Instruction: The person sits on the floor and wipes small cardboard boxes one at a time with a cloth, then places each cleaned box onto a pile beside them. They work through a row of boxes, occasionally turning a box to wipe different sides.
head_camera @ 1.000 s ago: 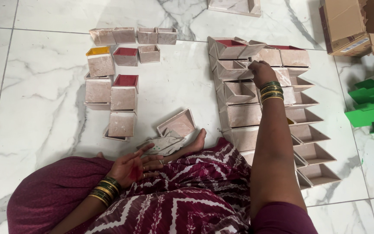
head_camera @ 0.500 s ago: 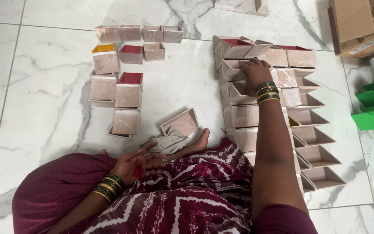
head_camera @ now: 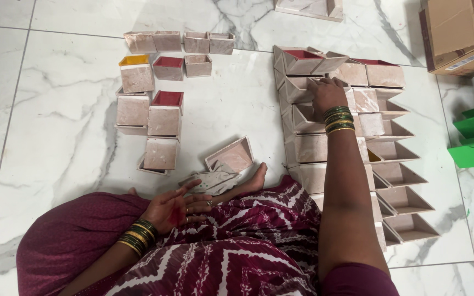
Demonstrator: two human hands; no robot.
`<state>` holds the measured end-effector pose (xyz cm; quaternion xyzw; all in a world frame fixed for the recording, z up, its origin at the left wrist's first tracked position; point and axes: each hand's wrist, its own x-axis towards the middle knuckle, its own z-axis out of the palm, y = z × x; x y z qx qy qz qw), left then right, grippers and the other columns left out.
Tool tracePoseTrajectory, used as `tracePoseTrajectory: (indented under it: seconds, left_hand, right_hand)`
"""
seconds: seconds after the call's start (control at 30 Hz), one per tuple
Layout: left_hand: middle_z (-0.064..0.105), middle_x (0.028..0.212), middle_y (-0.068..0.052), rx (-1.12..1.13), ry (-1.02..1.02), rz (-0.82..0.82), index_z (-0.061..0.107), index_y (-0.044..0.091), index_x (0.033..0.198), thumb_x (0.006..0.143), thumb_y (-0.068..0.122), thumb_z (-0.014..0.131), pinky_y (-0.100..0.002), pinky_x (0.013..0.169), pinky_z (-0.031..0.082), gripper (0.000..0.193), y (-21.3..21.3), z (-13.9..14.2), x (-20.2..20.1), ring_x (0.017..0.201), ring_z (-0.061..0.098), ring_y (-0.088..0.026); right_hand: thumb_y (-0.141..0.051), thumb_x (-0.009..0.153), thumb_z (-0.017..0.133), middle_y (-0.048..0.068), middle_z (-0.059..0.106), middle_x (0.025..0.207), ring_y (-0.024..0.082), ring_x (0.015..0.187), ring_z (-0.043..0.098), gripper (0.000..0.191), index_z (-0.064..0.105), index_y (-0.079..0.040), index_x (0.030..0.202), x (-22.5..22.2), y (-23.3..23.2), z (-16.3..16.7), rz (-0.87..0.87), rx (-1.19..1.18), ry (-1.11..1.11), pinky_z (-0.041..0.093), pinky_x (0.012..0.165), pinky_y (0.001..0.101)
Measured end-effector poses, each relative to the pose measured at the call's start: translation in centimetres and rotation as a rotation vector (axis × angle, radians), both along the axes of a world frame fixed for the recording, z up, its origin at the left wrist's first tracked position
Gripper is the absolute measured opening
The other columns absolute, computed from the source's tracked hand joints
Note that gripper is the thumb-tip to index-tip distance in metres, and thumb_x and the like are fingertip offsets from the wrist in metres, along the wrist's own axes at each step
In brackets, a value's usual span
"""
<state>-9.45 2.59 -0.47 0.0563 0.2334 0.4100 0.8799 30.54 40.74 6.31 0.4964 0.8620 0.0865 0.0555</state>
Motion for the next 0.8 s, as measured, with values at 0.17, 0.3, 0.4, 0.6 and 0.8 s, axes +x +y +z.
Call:
tracePoseTrajectory:
  seconds: [0.17, 0.3, 0.4, 0.6, 0.8]
  left_hand:
    - [0.051, 0.143, -0.028, -0.032, 0.046, 0.002, 0.031, 0.019, 0.154, 0.093, 0.044, 0.053, -0.053, 0.104, 0.051, 0.070, 0.0, -0.2, 0.1, 0.125, 0.060, -0.040]
    - [0.051, 0.143, -0.027, -0.007, 0.037, -0.001, 0.031, 0.019, 0.155, 0.093, 0.045, 0.052, -0.053, 0.103, 0.051, 0.070, 0.4, -0.2, 0.0, 0.124, 0.060, -0.040]
    - [0.052, 0.143, -0.026, -0.018, 0.085, -0.020, 0.031, 0.020, 0.155, 0.093, 0.046, 0.049, -0.054, 0.103, 0.051, 0.070, 0.7, -0.2, 0.1, 0.124, 0.059, -0.041]
    - [0.050, 0.145, -0.025, 0.013, 0.073, -0.036, 0.028, 0.020, 0.158, 0.093, 0.048, 0.049, -0.052, 0.105, 0.050, 0.073, 0.5, -0.5, -0.1, 0.128, 0.056, -0.041]
    - [0.051, 0.145, -0.025, 0.004, 0.138, -0.039, 0.028, 0.021, 0.158, 0.094, 0.049, 0.045, -0.053, 0.102, 0.051, 0.072, 0.7, -0.2, 0.1, 0.126, 0.057, -0.040]
  right_hand:
    - [-0.007, 0.081, 0.068, 0.011, 0.069, 0.132, 0.031, 0.135, 0.055, 0.041, 0.068, -0.012, 0.122, 0.4, 0.1, -0.3, 0.069, 0.071, 0.103, 0.035, 0.115, 0.0534]
    - [0.004, 0.080, 0.062, 0.010, 0.072, 0.128, 0.031, 0.134, 0.057, 0.054, 0.069, -0.018, 0.128, 2.6, 1.2, -1.2, 0.010, 0.150, 0.429, 0.041, 0.114, 0.0501]
    - [0.004, 0.079, 0.062, 0.018, 0.066, 0.131, 0.038, 0.126, 0.057, 0.055, 0.066, -0.014, 0.131, 5.3, 2.0, -2.1, -0.132, 0.301, 0.627, 0.047, 0.107, 0.0489]
    - [0.001, 0.080, 0.062, 0.022, 0.062, 0.132, 0.042, 0.116, 0.061, 0.058, 0.058, -0.012, 0.136, 7.9, 2.2, -4.1, -0.228, 0.093, 0.799, 0.050, 0.099, 0.0480]
    - [0.004, 0.083, 0.053, 0.027, 0.068, 0.116, 0.045, 0.102, 0.067, 0.061, 0.055, -0.016, 0.140, 6.9, 3.2, -3.0, -0.398, 0.001, 0.754, 0.053, 0.089, 0.0517]
